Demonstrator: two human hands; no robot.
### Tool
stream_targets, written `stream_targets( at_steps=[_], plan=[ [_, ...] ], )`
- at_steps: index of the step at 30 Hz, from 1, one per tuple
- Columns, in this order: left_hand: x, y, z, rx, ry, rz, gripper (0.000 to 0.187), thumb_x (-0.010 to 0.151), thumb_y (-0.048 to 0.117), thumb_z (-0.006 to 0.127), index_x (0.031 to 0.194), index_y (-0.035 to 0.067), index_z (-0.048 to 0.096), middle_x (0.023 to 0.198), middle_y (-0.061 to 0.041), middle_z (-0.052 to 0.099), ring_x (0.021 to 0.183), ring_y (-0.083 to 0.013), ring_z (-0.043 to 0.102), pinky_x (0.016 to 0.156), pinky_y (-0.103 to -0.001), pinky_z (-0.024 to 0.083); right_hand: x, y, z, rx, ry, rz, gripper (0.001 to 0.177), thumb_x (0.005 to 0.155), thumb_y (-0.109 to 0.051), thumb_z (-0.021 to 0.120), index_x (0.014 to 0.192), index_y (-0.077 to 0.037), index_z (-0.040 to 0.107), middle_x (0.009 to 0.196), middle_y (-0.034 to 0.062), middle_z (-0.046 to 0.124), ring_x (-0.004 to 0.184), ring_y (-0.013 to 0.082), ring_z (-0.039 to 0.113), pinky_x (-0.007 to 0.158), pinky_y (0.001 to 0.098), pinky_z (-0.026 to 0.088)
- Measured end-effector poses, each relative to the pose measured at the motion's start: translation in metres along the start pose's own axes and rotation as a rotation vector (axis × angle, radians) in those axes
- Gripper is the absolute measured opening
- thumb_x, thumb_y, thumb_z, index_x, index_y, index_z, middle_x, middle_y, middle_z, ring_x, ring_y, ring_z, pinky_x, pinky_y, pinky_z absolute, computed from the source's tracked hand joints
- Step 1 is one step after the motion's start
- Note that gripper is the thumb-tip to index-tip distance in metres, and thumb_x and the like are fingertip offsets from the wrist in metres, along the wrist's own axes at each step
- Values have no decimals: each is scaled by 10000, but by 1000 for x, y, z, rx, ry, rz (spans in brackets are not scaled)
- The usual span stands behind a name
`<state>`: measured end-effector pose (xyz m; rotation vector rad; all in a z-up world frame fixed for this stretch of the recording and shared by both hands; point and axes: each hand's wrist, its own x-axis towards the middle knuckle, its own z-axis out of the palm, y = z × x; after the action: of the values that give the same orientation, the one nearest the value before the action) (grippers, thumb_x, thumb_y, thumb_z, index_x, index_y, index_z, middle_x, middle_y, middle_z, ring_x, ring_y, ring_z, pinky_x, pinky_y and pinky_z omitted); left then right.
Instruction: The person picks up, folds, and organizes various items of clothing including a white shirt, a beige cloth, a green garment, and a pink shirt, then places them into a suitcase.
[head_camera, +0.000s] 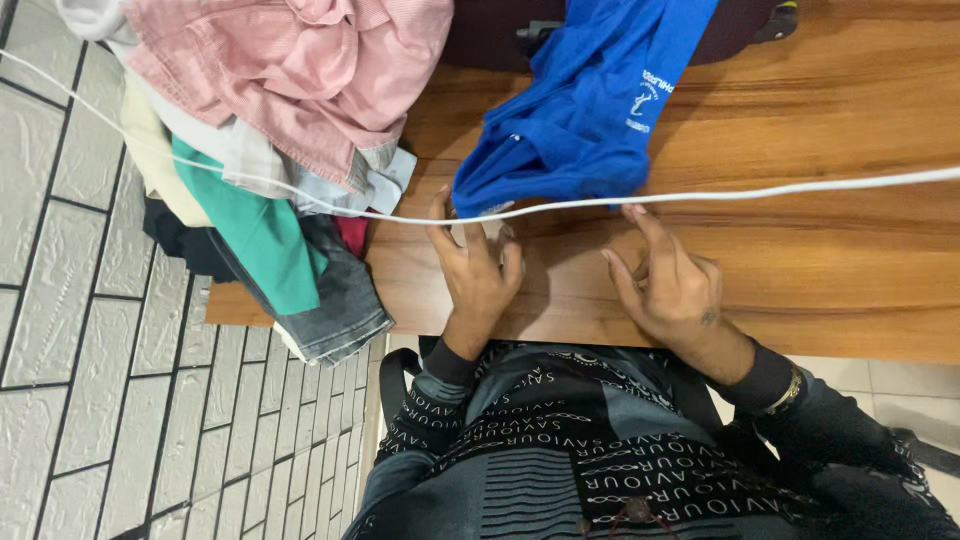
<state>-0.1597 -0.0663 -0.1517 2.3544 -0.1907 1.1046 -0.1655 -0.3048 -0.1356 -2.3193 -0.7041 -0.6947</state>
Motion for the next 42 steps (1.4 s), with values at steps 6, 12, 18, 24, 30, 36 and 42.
stream_targets(
  at_steps=[6,12,18,24,30,36,42],
  plan=[
    [18,-1,2,-155,25,132,575,837,163,829,1343,31,589,1497,-266,355,1415,-446,424,1191,-534,410,36,0,-11,113,65,-52,403,967,13,757,1337,-60,615,1259,125,662,810,225,717,681,304,578],
    [13,-30,21,-537,-109,51,419,862,202,853,1138,3,610,1003,-115,682,881,-259,698,778,-380,570,109,-1,-29,86,-64,-308,478,745,-18,788,1211,-58,692,1255,199,627,856,290,687,705,389,572],
    [23,-56,-2,-523,-94,145,271,921,131,763,1132,31,625,936,-114,680,830,-254,697,746,-352,554,114,26,-39,183,17,-363,221,742,-6,779,954,-54,739,1045,109,615,846,282,672,728,376,551],
    [58,-33,-34,-391,199,-4,324,904,97,796,1111,-14,573,961,-103,607,812,-207,615,743,-327,522,80,45,-57,444,423,-227,239,959,-104,835,919,-21,615,1096,154,579,864,199,635,732,270,550],
    [114,-7,-61,-287,494,-7,332,982,139,753,1159,-39,535,1088,-81,555,864,-150,536,783,-290,437,69,55,-98,652,528,-144,347,1075,-362,645,1002,-47,519,1103,95,632,957,198,651,883,274,500],
    [170,7,-74,-441,433,198,337,978,278,729,1123,4,598,1060,-80,533,807,-182,552,727,-311,456,73,55,-137,674,357,-81,439,927,-457,721,1124,-110,539,969,106,667,856,250,676,794,334,519],
    [181,-51,-82,-50,154,519,387,955,382,729,1094,37,622,982,-86,532,740,-235,566,650,-348,473,88,37,-188,279,-325,-28,647,779,-552,796,1246,-172,559,835,118,703,756,301,702,706,394,538]
  ],
)
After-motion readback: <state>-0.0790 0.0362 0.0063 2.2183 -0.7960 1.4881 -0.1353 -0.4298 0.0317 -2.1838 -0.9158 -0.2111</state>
